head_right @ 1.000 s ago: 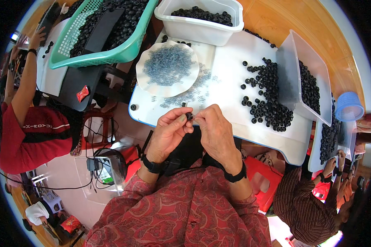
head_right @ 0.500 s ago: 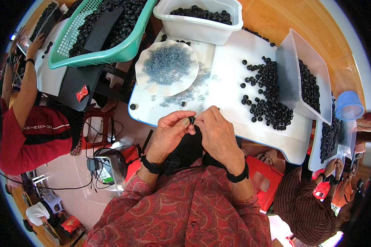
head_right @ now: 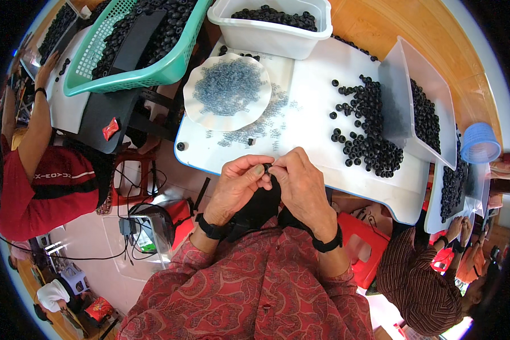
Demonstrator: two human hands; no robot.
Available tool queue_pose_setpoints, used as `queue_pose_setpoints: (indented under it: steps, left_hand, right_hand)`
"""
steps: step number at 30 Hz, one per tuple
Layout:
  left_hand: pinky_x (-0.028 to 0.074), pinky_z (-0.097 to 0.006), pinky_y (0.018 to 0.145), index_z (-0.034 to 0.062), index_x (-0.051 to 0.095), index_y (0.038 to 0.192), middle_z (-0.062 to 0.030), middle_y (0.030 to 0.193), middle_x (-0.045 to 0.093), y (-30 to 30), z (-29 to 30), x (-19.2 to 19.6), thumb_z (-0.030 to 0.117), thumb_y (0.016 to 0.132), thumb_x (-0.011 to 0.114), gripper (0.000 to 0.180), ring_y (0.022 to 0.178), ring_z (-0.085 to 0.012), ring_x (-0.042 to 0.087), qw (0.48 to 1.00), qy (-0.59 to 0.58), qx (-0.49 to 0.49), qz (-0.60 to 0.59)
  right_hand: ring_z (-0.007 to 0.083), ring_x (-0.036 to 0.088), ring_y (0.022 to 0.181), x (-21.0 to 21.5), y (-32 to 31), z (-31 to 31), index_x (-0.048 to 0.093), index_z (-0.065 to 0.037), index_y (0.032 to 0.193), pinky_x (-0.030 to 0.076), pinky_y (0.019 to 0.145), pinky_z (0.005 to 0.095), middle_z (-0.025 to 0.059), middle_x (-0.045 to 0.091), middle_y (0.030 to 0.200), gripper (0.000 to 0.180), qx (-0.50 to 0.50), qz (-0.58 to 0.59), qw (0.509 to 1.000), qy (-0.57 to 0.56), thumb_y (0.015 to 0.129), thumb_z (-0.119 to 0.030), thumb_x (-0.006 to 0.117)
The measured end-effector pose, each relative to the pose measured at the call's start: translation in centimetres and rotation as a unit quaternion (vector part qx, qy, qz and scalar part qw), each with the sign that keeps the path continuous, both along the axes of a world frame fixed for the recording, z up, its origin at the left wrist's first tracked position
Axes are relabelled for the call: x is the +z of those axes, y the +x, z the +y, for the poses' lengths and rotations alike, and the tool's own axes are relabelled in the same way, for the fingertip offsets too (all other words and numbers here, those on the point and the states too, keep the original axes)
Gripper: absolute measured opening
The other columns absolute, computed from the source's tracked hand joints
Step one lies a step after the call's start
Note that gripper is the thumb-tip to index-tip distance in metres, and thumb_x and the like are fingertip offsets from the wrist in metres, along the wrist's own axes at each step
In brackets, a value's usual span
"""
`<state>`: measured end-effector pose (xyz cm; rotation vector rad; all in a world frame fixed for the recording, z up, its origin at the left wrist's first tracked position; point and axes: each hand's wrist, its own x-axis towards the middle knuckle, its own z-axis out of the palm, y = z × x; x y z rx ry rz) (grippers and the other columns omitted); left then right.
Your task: Assembling small black plastic parts by hand at a workbench.
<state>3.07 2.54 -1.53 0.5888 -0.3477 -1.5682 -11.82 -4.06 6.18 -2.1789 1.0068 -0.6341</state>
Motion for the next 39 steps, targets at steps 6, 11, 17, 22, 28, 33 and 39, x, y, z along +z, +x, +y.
queue_pose_setpoints:
  steps: [6, 11, 17, 22, 28, 33, 39]
  left_hand:
    - [0.058, -0.028, 0.075, -0.006, 0.062, 0.123, -0.0097, 0.091, 0.068, -0.1, 0.0, 0.1, 0.006, 0.1, 0.056, 0.027, 0.08, -0.014, 0.066, 0.998, -0.002, -0.014, 0.066]
    - [0.056, -0.027, 0.073, -0.0069, 0.061, 0.124, -0.0097, 0.093, 0.068, -0.2, 0.0, -0.1, 0.006, 0.1, 0.056, 0.028, 0.081, -0.0136, 0.066, 0.994, -0.003, -0.017, 0.106]
    - [0.056, -0.027, 0.072, -0.007, 0.06, 0.125, -0.0093, 0.097, 0.068, -0.4, -0.1, -0.3, 0.006, 0.101, 0.056, 0.028, 0.082, -0.0134, 0.066, 0.991, -0.002, -0.028, 0.134]
    - [0.058, -0.028, 0.074, -0.0061, 0.06, 0.126, -0.0094, 0.096, 0.068, -0.6, 0.0, 0.1, 0.008, 0.101, 0.055, 0.028, 0.082, -0.014, 0.066, 0.997, -0.002, -0.035, 0.068]
    - [0.059, -0.029, 0.076, -0.0053, 0.061, 0.124, -0.0102, 0.094, 0.068, -0.8, 0.2, 0.0, 0.007, 0.101, 0.056, 0.027, 0.082, -0.0145, 0.067, 0.999, 0.005, -0.03, 0.009]
    - [0.056, -0.028, 0.074, -0.0059, 0.06, 0.125, -0.0124, 0.101, 0.067, -0.7, 0.4, -0.4, 0.005, 0.1, 0.057, 0.028, 0.083, -0.014, 0.065, 0.994, 0.004, -0.034, 0.106]
    - [0.047, -0.025, 0.073, -0.0072, 0.057, 0.128, -0.0156, 0.107, 0.064, -0.5, -0.1, -0.2, 0.003, 0.098, 0.056, 0.032, 0.087, -0.0144, 0.054, 0.981, 0.004, -0.03, 0.193]
  right_hand:
    - [0.0295, 0.058, 0.071, -0.7, -0.3, 0.3, 0.056, 0.0, 0.095, 0.047, 0.064, 0.0368, 0.0134, 0.054, 0.085, 0.005, -0.002, -0.077, 0.997, 0.023, 0.092, 0.0, 0.061]
    - [0.0263, 0.058, 0.071, -0.9, -0.5, 0.6, 0.057, 0.0, 0.094, 0.047, 0.064, 0.0352, 0.0125, 0.055, 0.084, 0.003, -0.017, -0.096, 0.994, 0.047, 0.093, 0.0, 0.06]
    - [0.0154, 0.062, 0.069, -1.3, -0.5, 1.0, 0.059, -0.001, 0.093, 0.048, 0.058, 0.0274, 0.0082, 0.058, 0.084, 0.006, -0.043, -0.133, 0.987, 0.081, 0.093, -0.001, 0.064]
    - [0.0091, 0.06, 0.064, -1.3, -0.7, 1.2, 0.058, -0.001, 0.091, 0.047, 0.054, 0.0234, 0.0048, 0.061, 0.08, 0.009, -0.067, -0.136, 0.983, 0.102, 0.091, -0.001, 0.067]
    - [0.0046, 0.058, 0.06, -1.2, -0.6, 1.8, 0.058, -0.003, 0.088, 0.044, 0.051, 0.0208, 0.002, 0.066, 0.077, 0.01, -0.107, -0.152, 0.97, 0.159, 0.091, -0.001, 0.067]
    - [0.0045, 0.057, 0.067, -2.1, -1.4, 1.3, 0.062, -0.001, 0.096, 0.046, 0.058, 0.0214, 0.0027, 0.067, 0.081, 0.005, -0.108, -0.203, 0.945, 0.232, 0.092, -0.001, 0.065]
    - [0.015, 0.059, 0.071, -4.8, -2.1, -1.2, 0.064, 0.001, 0.108, 0.048, 0.063, 0.0274, 0.0094, 0.061, 0.089, 0.018, -0.18, -0.097, 0.978, -0.032, 0.09, 0.003, 0.064]
